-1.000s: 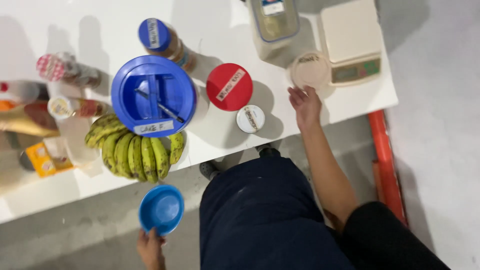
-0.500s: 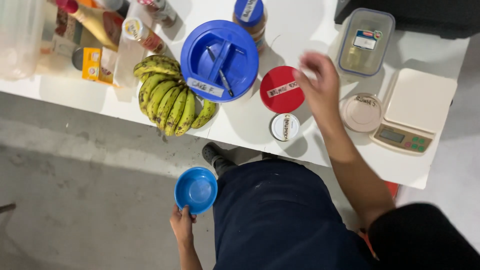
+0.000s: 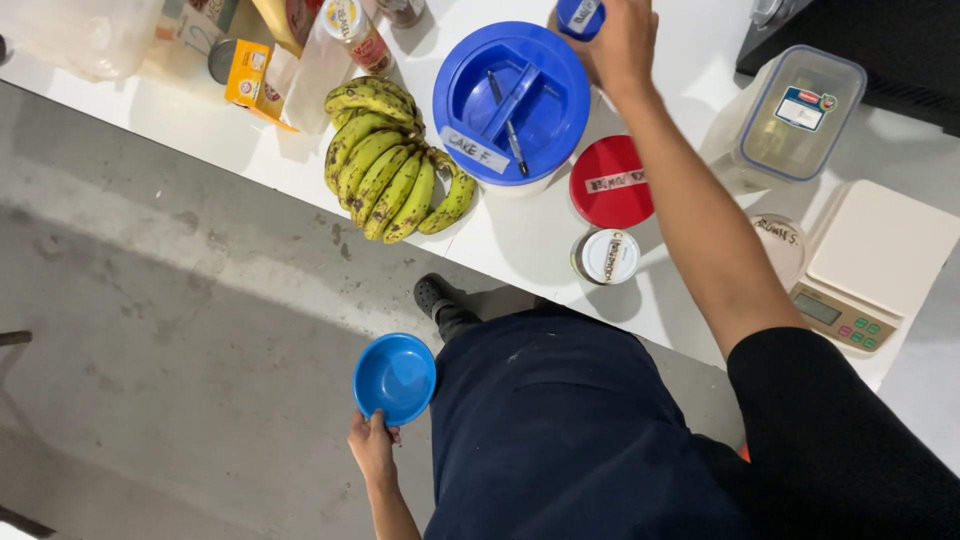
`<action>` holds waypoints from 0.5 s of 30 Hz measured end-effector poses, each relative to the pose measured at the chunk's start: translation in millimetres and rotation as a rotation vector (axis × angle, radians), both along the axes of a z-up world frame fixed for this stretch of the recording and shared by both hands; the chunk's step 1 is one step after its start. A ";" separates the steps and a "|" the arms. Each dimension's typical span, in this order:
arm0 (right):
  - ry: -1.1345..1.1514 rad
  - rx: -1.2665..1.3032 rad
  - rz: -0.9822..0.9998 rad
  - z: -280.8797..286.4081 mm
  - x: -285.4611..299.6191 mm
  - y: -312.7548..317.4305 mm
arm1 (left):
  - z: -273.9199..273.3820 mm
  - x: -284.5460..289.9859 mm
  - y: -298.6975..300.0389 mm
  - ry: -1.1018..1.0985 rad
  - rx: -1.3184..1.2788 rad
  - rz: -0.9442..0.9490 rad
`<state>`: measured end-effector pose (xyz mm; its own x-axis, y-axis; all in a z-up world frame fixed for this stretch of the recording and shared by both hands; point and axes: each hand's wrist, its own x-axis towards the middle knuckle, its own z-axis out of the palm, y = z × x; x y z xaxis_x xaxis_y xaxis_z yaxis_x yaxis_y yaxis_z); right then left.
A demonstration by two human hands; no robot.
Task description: Measuring and pouring water into a bowl as part of a recipe setup.
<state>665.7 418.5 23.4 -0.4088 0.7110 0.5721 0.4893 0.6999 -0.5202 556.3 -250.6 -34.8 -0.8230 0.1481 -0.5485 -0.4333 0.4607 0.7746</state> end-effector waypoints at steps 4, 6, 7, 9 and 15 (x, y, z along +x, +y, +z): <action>-0.196 -0.434 0.294 6.8 36.0 31.4 | 6.5 -16.0 6.1 0.045 0.086 -0.030; -0.175 -0.365 0.321 14.7 39.9 26.8 | 17.0 -21.6 18.6 0.093 0.070 -0.035; -0.158 -0.306 0.348 18.3 42.6 25.1 | 21.6 -24.3 25.6 0.137 0.046 -0.040; -0.146 -0.277 0.308 13.2 39.5 19.2 | 35.6 -27.7 45.9 0.177 0.063 -0.083; -0.060 -0.352 0.121 -21.7 32.2 8.9 | 67.3 -29.6 100.8 0.202 0.212 -0.195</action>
<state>697.9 427.5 1.7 -0.5276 0.8044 0.2732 0.4511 0.5378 -0.7122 526.6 -149.8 32.5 -0.8566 0.4067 -0.3175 -0.1808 0.3396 0.9230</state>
